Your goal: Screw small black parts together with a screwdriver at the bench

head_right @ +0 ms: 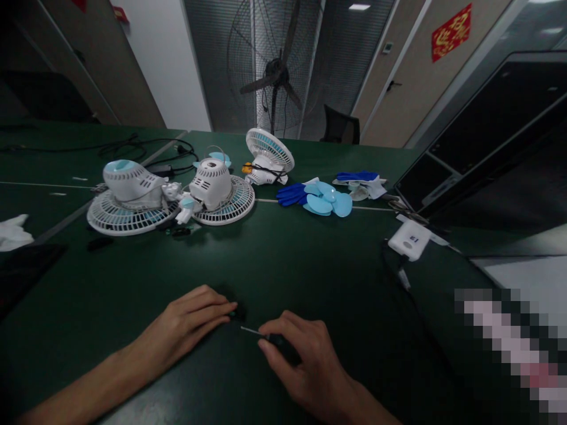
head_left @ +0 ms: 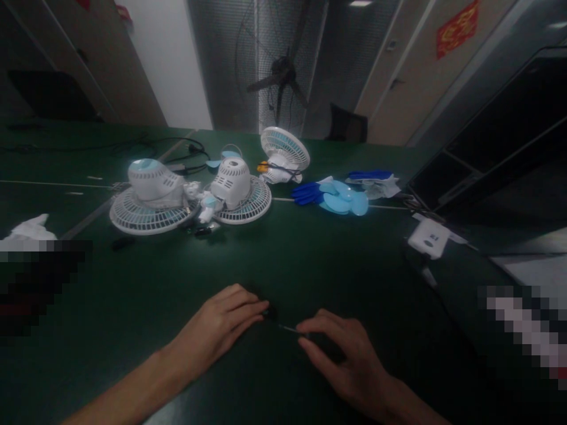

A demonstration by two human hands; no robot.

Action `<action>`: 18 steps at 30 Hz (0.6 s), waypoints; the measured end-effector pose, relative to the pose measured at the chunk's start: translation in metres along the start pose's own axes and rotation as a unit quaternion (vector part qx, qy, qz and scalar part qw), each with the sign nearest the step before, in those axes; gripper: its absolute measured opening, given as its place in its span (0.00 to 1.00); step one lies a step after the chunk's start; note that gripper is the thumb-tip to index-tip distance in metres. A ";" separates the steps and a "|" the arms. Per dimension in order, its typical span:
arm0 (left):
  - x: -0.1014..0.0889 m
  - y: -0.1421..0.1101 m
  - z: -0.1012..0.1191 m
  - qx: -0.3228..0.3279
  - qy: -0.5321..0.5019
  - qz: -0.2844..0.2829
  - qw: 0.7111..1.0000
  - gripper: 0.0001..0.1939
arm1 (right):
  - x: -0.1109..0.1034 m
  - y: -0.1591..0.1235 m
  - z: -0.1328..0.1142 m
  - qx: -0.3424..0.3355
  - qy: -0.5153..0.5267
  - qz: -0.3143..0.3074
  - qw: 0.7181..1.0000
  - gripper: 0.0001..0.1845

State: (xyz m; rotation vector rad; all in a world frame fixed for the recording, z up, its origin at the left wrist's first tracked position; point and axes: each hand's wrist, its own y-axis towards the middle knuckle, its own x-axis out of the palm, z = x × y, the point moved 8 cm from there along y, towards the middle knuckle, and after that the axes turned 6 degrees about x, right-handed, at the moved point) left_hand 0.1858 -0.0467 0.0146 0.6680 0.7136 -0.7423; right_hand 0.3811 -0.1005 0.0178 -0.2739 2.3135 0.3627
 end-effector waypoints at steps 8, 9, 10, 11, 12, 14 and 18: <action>-0.077 -0.030 -0.092 -0.113 0.213 0.032 0.970 0.24 | -0.003 0.000 0.003 0.012 0.013 -0.006 1.000 0.08; -0.087 -0.037 -0.104 -0.134 0.232 0.036 0.963 0.25 | -0.002 0.000 0.004 0.012 0.016 -0.009 1.000 0.08; -0.096 -0.043 -0.115 -0.154 0.250 0.038 0.955 0.26 | -0.001 -0.001 0.006 0.013 0.018 -0.011 1.000 0.08; -0.105 -0.049 -0.125 -0.173 0.267 0.040 0.947 0.27 | -0.001 -0.001 0.007 0.014 0.019 -0.014 1.000 0.07; -0.113 -0.055 -0.133 -0.191 0.284 0.043 0.939 0.27 | 0.000 -0.001 0.009 0.014 0.021 -0.016 1.000 0.07; -0.126 -0.065 -0.144 -0.222 0.315 0.053 0.921 0.28 | 0.002 -0.002 0.011 0.017 0.023 -0.021 0.999 0.07; -0.137 -0.073 -0.150 -0.244 0.325 0.068 0.911 0.27 | 0.003 -0.001 0.013 0.026 0.026 -0.024 0.999 0.08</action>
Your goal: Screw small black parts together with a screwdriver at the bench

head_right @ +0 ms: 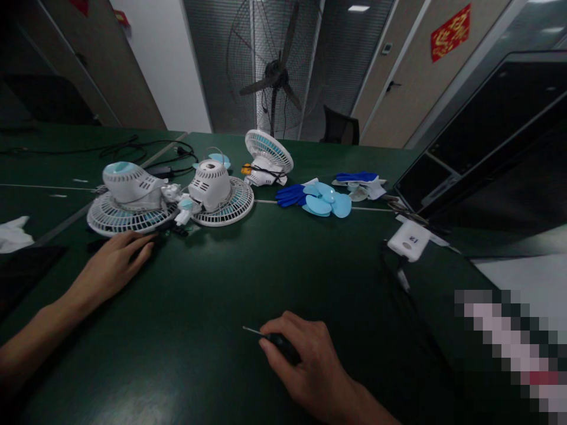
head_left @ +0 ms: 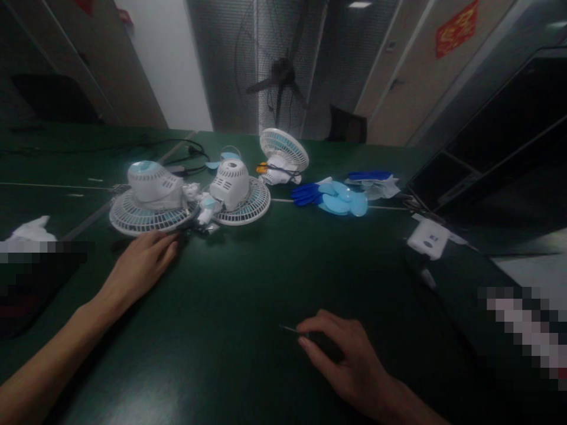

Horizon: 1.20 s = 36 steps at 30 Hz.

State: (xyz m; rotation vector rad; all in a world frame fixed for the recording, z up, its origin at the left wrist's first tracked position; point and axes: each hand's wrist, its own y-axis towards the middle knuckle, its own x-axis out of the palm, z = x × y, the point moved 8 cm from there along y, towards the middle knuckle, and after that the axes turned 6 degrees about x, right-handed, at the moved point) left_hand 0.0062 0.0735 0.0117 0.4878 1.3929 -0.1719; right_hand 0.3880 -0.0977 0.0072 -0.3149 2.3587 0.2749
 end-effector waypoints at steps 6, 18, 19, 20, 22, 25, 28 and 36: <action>0.008 -0.008 0.085 0.112 -0.170 -0.034 0.978 0.23 | -0.003 0.006 -0.007 0.009 0.006 0.002 1.000 0.08; 0.015 -0.045 0.237 0.231 -0.371 -0.123 0.891 0.08 | 0.006 0.005 -0.017 -0.019 -0.056 -0.039 0.997 0.08; 0.014 -0.044 0.236 0.233 -0.372 -0.121 0.890 0.09 | 0.007 0.006 -0.017 -0.019 -0.058 -0.041 0.997 0.08; 0.014 -0.044 0.235 0.235 -0.374 -0.121 0.889 0.09 | 0.008 0.006 -0.019 -0.021 -0.060 -0.041 0.997 0.08; 0.014 -0.045 0.235 0.244 -0.380 -0.119 0.884 0.11 | 0.009 0.006 -0.023 -0.036 -0.063 -0.041 0.997 0.08; 0.011 -0.047 0.239 0.260 -0.385 -0.117 0.878 0.14 | 0.007 0.005 -0.030 -0.075 -0.027 -0.020 0.997 0.10; 0.009 -0.048 0.240 0.264 -0.383 -0.113 0.878 0.16 | -0.005 0.003 -0.026 -0.075 0.029 0.045 0.996 0.10; 0.009 -0.012 0.149 0.137 -0.295 -0.048 0.944 0.15 | -0.007 -0.001 -0.014 -0.043 0.028 0.030 0.998 0.11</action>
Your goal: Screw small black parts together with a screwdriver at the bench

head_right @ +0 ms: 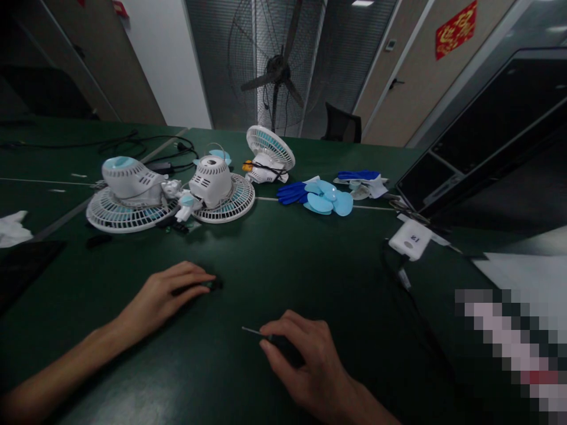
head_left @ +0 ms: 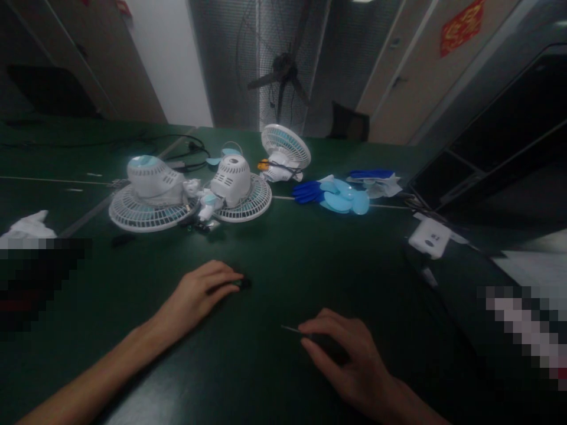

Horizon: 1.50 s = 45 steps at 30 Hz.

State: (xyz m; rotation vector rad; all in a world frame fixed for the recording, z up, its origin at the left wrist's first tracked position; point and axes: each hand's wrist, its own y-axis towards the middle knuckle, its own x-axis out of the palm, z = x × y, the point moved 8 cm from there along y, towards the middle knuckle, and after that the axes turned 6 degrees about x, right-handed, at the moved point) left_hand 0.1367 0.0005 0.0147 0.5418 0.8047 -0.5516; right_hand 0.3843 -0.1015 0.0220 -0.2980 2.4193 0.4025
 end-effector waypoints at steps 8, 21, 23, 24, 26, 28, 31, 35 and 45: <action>-0.109 -0.049 -0.134 -0.236 0.152 0.119 0.952 0.26 | 0.001 0.000 0.008 0.027 -0.005 -0.017 0.999 0.09; -0.037 -0.011 -0.054 -0.102 0.033 0.012 0.994 0.18 | 0.004 0.008 0.012 0.071 -0.020 -0.026 0.997 0.07; 0.001 -0.002 -0.010 -0.043 -0.019 -0.031 0.998 0.13 | 0.005 0.008 0.008 0.059 -0.027 -0.030 0.997 0.07; 0.019 0.000 0.011 -0.017 -0.036 -0.049 0.998 0.11 | 0.006 0.007 0.005 0.050 -0.031 -0.035 0.998 0.07; 0.048 -0.001 0.046 0.018 -0.063 -0.094 0.993 0.08 | 0.008 0.006 0.000 0.031 -0.039 -0.047 0.998 0.07; 0.063 -0.004 0.066 0.031 -0.078 -0.112 0.990 0.07 | 0.010 0.006 -0.003 0.021 -0.048 -0.056 0.997 0.08; 0.067 -0.006 0.075 0.032 -0.090 -0.116 0.989 0.06 | 0.012 0.005 -0.004 0.018 -0.054 -0.060 0.997 0.08; 0.064 -0.006 0.073 0.039 -0.097 -0.114 0.988 0.06 | 0.013 0.005 -0.005 0.014 -0.055 -0.061 0.997 0.08; 0.068 -0.008 0.075 0.056 -0.103 -0.113 0.987 0.08 | 0.012 0.007 -0.016 -0.027 -0.035 -0.047 0.998 0.10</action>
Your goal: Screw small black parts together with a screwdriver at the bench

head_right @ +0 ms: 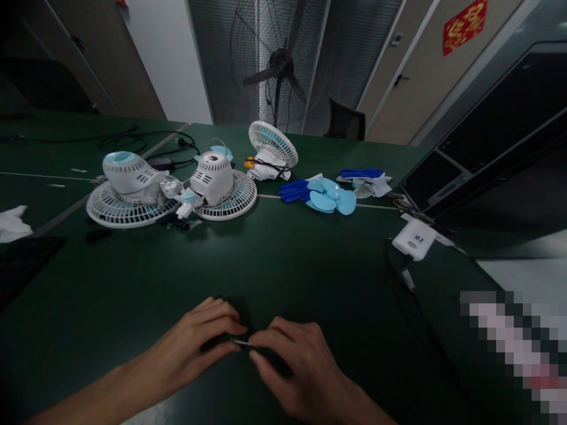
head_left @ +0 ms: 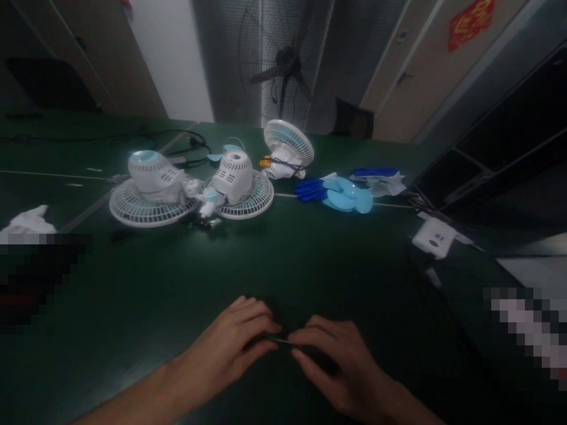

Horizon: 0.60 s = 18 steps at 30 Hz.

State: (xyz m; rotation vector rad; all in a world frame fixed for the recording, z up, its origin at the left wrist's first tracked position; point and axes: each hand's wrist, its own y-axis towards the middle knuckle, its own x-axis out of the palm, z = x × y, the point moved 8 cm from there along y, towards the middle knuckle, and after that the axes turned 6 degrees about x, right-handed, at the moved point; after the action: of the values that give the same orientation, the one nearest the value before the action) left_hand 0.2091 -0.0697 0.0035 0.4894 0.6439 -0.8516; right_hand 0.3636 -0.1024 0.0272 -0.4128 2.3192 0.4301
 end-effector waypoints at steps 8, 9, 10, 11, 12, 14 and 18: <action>-0.069 -0.016 -0.061 -0.068 0.049 0.087 0.993 0.15 | -0.024 -0.005 0.014 0.034 0.074 0.108 0.991 0.09; -0.090 -0.025 -0.078 -0.105 0.080 0.116 0.984 0.16 | -0.024 -0.005 0.015 0.034 0.074 0.102 0.991 0.09; -0.113 -0.035 -0.094 -0.141 0.115 0.154 0.971 0.18 | -0.023 -0.006 0.016 0.036 0.075 0.098 0.992 0.09; -0.132 -0.046 -0.108 -0.178 0.150 0.172 0.957 0.20 | -0.022 -0.006 0.017 0.038 0.076 0.095 0.992 0.08; -0.150 -0.057 -0.120 -0.210 0.183 0.188 0.942 0.21 | -0.022 -0.007 0.019 0.041 0.077 0.091 0.992 0.08; -0.177 -0.077 -0.135 -0.247 0.235 0.200 0.919 0.25 | -0.019 -0.008 0.021 0.047 0.078 0.082 0.992 0.09; -0.202 -0.102 -0.148 -0.268 0.301 0.170 0.899 0.30 | -0.015 -0.009 0.025 0.057 0.065 0.064 0.994 0.09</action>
State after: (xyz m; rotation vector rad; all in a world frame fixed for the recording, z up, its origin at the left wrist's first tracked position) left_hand -0.0202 0.0721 0.0235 0.3388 1.2768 -0.1490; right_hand 0.3929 -0.0975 0.0194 -0.2444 2.4916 0.3393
